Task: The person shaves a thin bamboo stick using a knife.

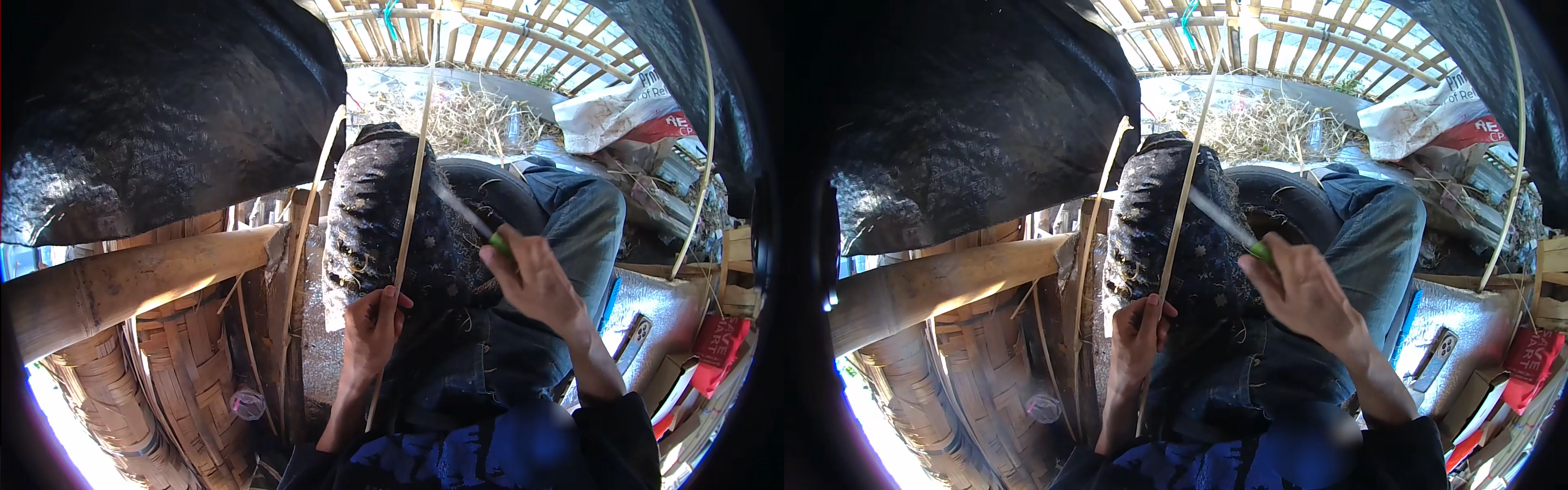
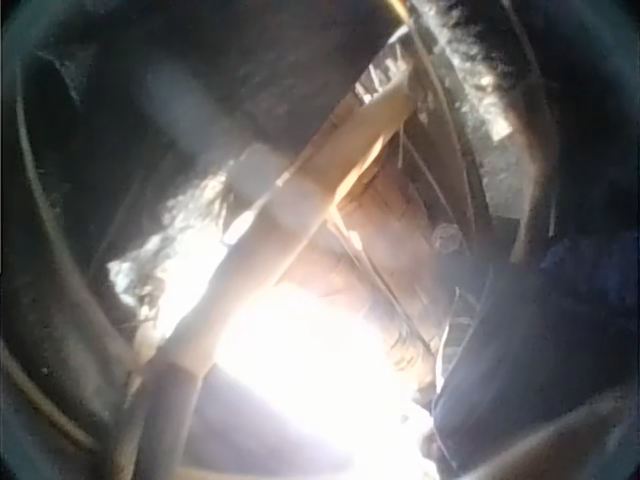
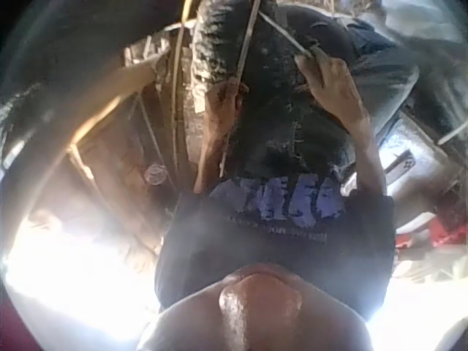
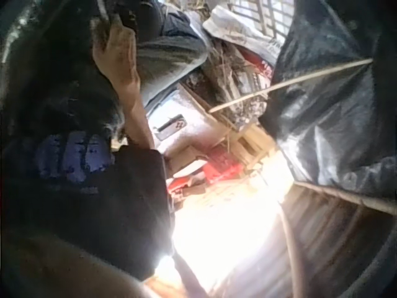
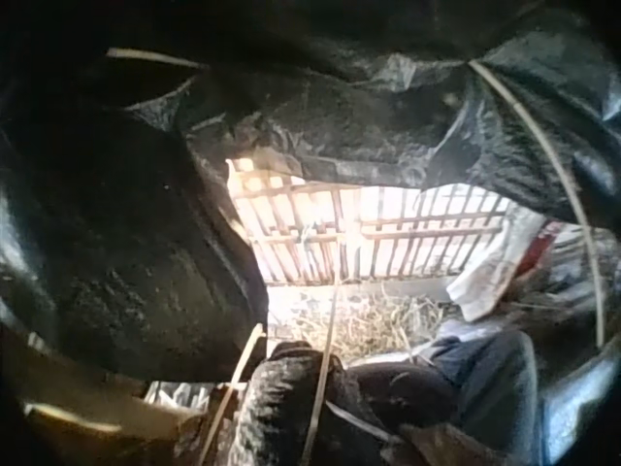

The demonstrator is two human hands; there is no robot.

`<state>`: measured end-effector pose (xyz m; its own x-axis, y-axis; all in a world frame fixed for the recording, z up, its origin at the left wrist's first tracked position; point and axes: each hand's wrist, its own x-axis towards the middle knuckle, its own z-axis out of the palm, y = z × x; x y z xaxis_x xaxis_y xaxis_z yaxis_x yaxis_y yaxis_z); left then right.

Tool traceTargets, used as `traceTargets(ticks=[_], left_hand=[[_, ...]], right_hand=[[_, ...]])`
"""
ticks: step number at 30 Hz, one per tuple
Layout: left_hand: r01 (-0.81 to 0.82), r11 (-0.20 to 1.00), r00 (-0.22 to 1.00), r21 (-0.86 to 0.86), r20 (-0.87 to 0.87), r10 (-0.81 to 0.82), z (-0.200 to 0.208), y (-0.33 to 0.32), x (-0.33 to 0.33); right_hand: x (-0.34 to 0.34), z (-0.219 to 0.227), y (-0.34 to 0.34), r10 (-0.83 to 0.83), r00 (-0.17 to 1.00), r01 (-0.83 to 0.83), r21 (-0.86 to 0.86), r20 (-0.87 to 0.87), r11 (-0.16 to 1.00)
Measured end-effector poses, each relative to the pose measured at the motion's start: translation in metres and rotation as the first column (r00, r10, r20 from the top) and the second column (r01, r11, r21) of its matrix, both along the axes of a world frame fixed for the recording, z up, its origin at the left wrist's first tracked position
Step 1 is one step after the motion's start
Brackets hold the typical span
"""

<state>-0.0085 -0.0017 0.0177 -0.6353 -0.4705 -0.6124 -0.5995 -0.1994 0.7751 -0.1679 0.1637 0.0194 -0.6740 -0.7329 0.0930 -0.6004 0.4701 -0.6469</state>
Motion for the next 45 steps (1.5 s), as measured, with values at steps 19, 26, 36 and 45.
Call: traceTargets(ticks=[19,26,36,45], left_hand=[[0.565,0.819,0.791,0.102,0.217,-0.572,0.039,-0.039,0.07],[0.399,0.788,0.858,0.469,0.113,-0.502,0.025,-0.044,0.057],[-0.059,0.951,0.96,0.305,0.278,-0.029,0.016,0.0,0.018],[-0.309,0.837,0.948,0.452,0.218,0.233,0.01,0.017,0.021]], right_hand=[[-0.003,-0.051,-0.037,0.135,0.964,-0.15,0.047,0.23,0.988],[0.01,-0.049,-0.032,0.145,0.933,-0.18,0.077,0.331,0.981],[-0.005,-0.024,-0.026,0.232,0.913,-0.302,0.171,0.337,0.938],[-0.006,-0.033,-0.014,0.269,0.872,-0.376,0.208,0.408,0.903]])
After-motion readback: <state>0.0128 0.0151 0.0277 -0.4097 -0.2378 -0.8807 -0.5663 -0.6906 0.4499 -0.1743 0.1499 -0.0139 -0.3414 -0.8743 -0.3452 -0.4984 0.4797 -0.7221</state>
